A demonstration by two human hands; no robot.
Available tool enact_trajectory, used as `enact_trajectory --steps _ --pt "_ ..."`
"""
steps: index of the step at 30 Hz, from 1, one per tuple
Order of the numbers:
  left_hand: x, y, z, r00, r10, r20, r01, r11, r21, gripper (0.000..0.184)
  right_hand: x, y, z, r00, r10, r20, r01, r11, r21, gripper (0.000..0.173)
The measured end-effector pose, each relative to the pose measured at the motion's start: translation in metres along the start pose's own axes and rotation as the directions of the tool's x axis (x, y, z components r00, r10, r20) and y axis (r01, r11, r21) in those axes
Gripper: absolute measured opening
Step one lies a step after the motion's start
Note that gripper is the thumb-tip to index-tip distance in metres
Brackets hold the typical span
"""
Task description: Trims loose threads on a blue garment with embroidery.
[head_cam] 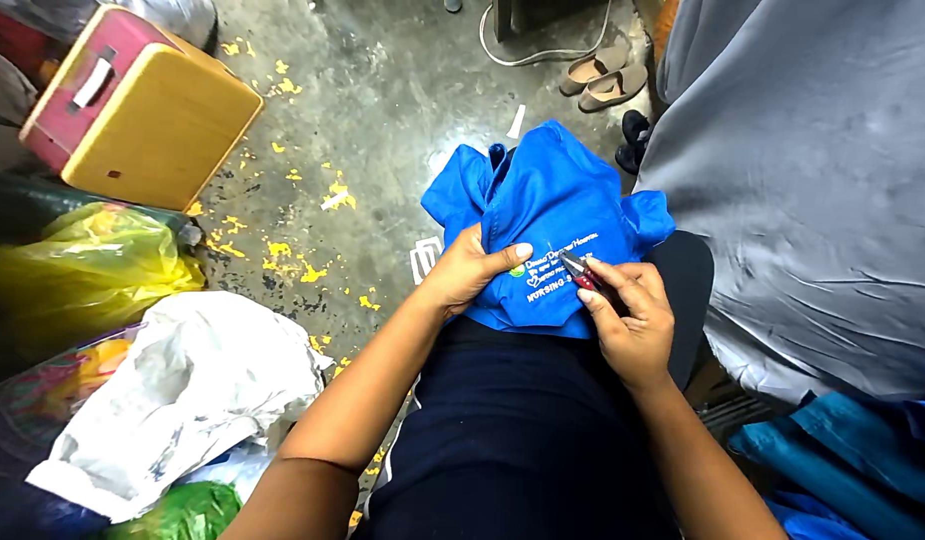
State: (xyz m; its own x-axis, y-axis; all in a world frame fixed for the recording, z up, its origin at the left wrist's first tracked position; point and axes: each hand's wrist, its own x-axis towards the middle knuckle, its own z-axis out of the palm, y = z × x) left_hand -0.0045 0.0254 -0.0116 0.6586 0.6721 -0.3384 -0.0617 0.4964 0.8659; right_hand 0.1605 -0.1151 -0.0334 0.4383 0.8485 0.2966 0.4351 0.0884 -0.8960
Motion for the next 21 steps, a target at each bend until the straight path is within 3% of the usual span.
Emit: enact_trajectory --steps 21 --pt "-0.0027 -0.0039 0.0001 1.000 -0.023 -0.011 0.023 1.000 -0.017 0.022 -0.0050 -0.0022 -0.0009 0.999 -0.037 0.035 0.039 0.997 -0.072 0.028"
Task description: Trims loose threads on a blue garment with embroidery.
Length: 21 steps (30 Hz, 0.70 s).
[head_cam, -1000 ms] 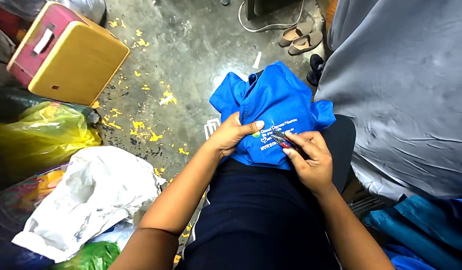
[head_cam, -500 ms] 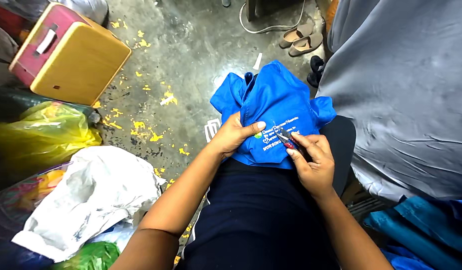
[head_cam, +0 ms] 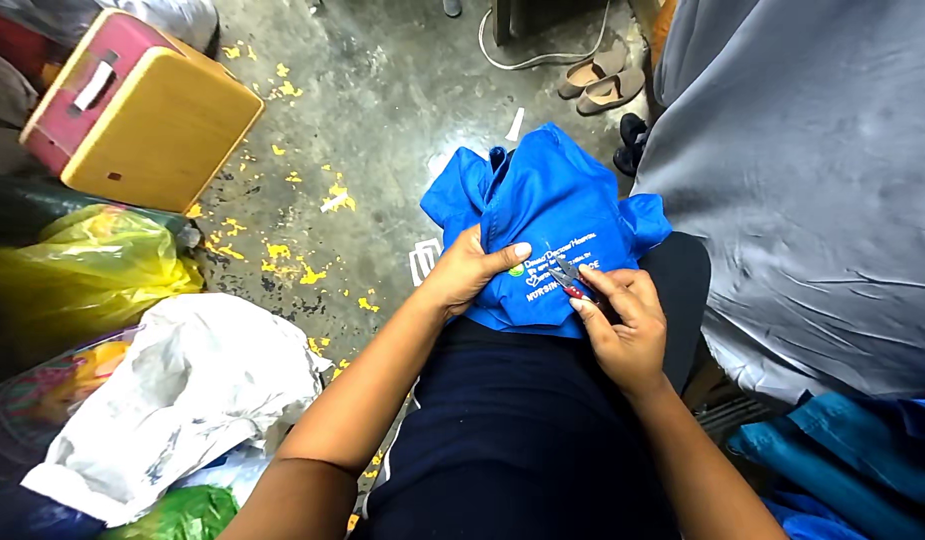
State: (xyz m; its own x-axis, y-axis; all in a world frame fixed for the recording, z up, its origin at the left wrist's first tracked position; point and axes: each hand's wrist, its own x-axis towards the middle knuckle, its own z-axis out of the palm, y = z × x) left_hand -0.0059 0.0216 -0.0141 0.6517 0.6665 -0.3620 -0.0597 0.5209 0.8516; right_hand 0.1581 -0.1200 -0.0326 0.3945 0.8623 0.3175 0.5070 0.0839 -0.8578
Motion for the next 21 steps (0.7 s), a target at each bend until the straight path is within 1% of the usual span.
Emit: enact_trajectory --steps 21 --pt "0.0034 0.0000 0.0026 1.000 0.006 -0.020 -0.007 0.998 -0.055 0.020 0.0024 -0.0042 -0.0023 1.000 -0.016 -0.001 0.016 0.999 -0.040 0.027"
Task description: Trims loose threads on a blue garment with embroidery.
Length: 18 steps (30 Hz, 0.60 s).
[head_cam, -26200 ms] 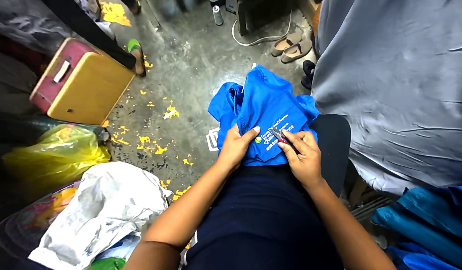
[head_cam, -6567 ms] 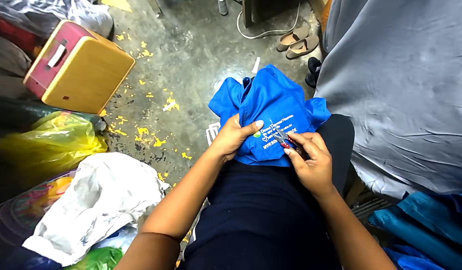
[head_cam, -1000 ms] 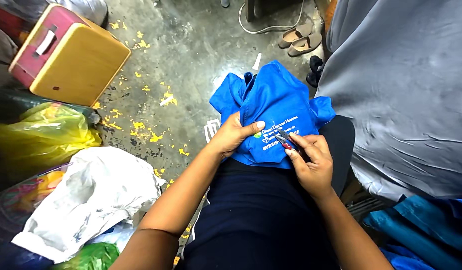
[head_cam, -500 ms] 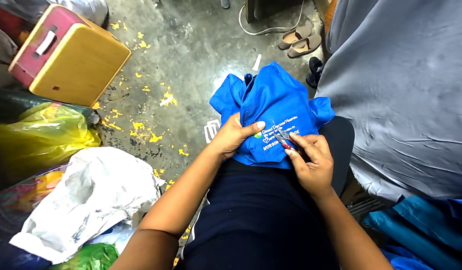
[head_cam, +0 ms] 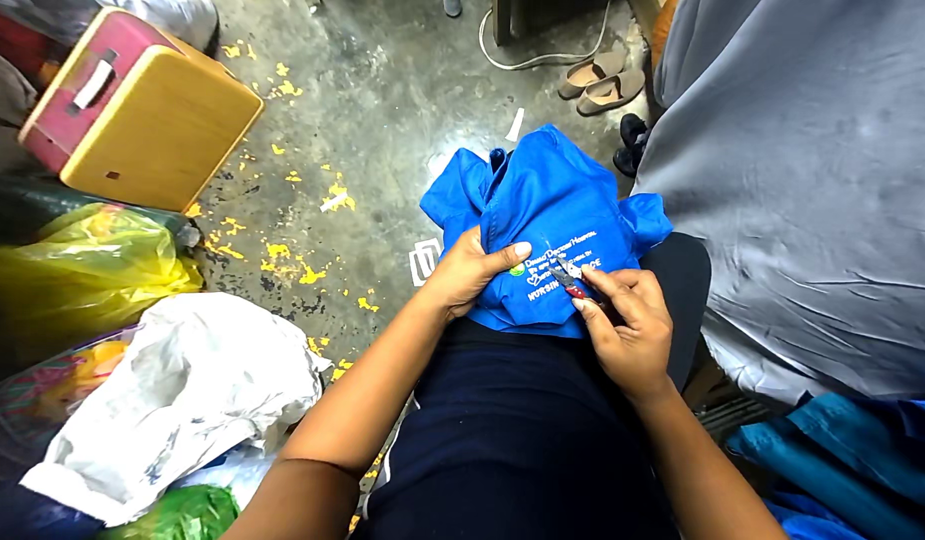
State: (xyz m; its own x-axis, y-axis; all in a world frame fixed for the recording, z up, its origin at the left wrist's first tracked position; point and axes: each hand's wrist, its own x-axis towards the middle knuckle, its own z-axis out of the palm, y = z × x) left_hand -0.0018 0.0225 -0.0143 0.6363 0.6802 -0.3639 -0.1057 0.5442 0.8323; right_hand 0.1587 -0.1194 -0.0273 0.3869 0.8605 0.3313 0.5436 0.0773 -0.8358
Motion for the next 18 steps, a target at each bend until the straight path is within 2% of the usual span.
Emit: enact_trajectory --steps 9,18 --pt "0.000 0.000 0.001 1.000 0.003 -0.009 -0.003 1.000 0.009 0.020 0.001 -0.001 -0.001 1.000 0.004 0.002 -0.004 1.000 -0.015 0.027" --pt "-0.001 0.001 0.005 0.999 -0.029 -0.024 0.027 0.998 -0.049 0.020 -0.005 -0.002 0.010 0.997 0.077 -0.023 -0.074 0.994 0.079 0.031"
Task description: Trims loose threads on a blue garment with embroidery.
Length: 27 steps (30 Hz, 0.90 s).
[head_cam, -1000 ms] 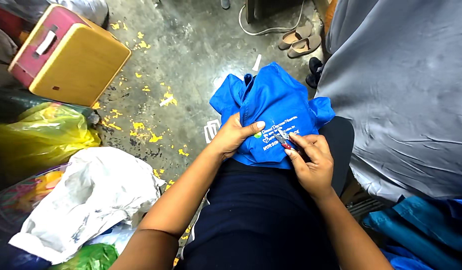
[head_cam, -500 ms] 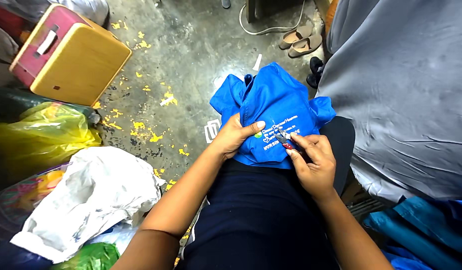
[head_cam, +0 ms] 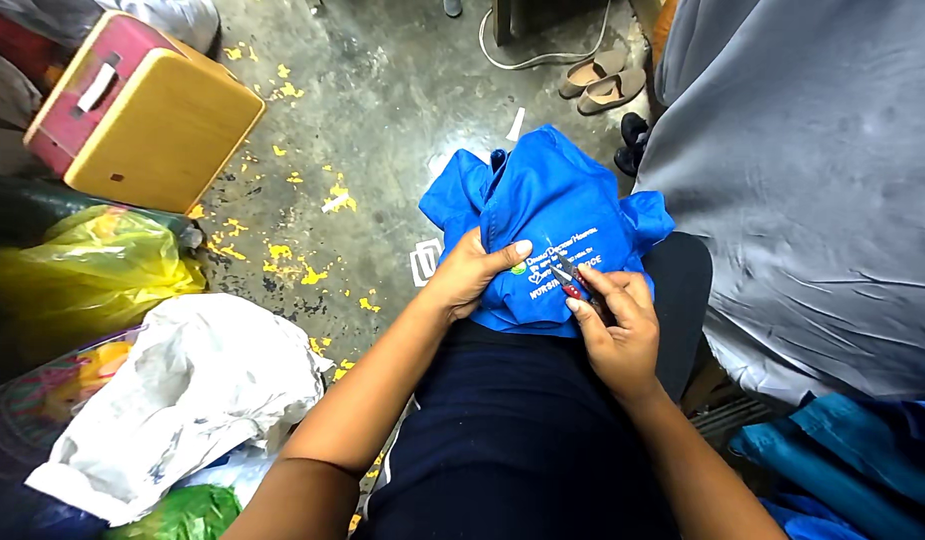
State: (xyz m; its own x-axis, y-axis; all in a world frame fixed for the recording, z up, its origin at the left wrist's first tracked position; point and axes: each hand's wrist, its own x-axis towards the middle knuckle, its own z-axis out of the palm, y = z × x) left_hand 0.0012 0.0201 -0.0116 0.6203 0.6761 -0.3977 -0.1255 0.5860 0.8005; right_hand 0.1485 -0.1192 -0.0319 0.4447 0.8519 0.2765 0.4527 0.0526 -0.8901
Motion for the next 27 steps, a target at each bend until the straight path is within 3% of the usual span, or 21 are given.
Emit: enact_trajectory --steps 10,19,27 --pt "0.0003 0.0001 -0.0010 1.000 -0.020 -0.009 0.020 1.000 0.007 0.019 0.0022 0.0041 0.0012 0.997 -0.081 0.016 0.082 0.995 -0.056 0.024" --pt "-0.0007 0.0002 -0.0010 1.000 -0.012 -0.014 0.012 1.000 0.000 0.020 0.0030 0.0043 -0.0042 1.000 0.007 0.023 -0.009 0.997 0.080 0.025" --pt "0.0001 0.0006 -0.0004 1.000 -0.008 -0.012 0.008 1.000 0.007 0.020 0.0027 0.0060 -0.0080 0.997 -0.050 0.057 0.050 0.999 0.017 0.027"
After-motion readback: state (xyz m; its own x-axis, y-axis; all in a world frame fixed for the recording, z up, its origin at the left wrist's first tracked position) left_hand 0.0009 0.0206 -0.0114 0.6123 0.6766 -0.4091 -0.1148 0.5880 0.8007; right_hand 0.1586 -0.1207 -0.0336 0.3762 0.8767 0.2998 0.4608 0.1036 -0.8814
